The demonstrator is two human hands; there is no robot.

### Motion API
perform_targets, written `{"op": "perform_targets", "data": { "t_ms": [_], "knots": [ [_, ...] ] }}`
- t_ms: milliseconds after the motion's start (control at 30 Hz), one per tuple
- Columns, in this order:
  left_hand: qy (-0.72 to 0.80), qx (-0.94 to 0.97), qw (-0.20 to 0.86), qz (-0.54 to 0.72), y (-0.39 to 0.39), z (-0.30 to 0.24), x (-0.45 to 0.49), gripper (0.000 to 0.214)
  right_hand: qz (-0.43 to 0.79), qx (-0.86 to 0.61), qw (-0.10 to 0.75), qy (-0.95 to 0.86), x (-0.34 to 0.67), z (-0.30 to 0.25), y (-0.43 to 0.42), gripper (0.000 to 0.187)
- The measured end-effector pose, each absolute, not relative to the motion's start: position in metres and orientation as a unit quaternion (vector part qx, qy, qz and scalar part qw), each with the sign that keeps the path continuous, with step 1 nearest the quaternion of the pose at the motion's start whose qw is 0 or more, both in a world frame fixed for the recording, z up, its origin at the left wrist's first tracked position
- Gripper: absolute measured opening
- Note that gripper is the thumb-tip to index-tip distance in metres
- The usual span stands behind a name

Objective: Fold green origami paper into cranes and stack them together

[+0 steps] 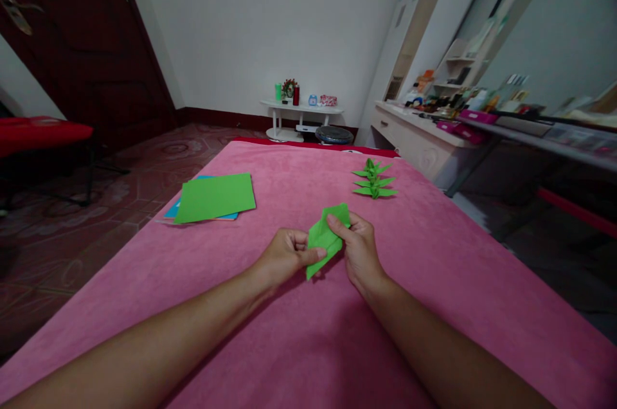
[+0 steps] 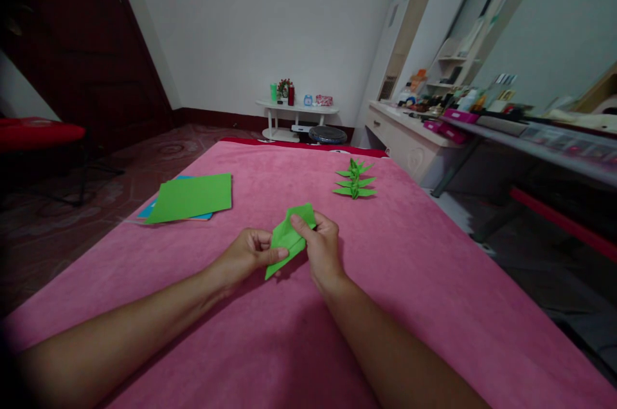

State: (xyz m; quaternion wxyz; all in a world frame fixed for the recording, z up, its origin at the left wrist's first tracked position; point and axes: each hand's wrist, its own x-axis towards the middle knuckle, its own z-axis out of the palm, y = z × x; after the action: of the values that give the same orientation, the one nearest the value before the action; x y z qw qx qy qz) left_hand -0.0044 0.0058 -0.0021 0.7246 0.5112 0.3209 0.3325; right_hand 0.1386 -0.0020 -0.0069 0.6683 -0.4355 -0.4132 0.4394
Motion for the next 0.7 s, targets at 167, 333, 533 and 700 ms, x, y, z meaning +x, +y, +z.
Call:
{"op": "perform_targets", "data": {
  "t_ms": [167,333,533,700],
  "knots": [
    [0.312,0.516,0.729,0.323,0.0057,-0.0002,-0.0048,0.035,0.432,-0.43,0.675,-0.417,0.1382,-0.0063,-0.0032,0.018],
    [0.315,0.535,0.719,0.313,0.0089,-0.0037,-0.0074,0.034,0.436,-0.426,0.676,-0.414,0.1398,-0.005,-0.0028,0.017],
    [0.297,0.513,0.742,0.312,0.0098,0.0023,-0.0104,0.039,0.447,-0.425,0.671,-0.412,0.1427,0.0002,-0.0014,0.018],
    [0.328,0.495,0.727,0.344,0.011,0.0014,-0.0093,0.039,0.463,-0.418,0.645,-0.44,0.1413,-0.0021,-0.003,0.016]
  ]
}}
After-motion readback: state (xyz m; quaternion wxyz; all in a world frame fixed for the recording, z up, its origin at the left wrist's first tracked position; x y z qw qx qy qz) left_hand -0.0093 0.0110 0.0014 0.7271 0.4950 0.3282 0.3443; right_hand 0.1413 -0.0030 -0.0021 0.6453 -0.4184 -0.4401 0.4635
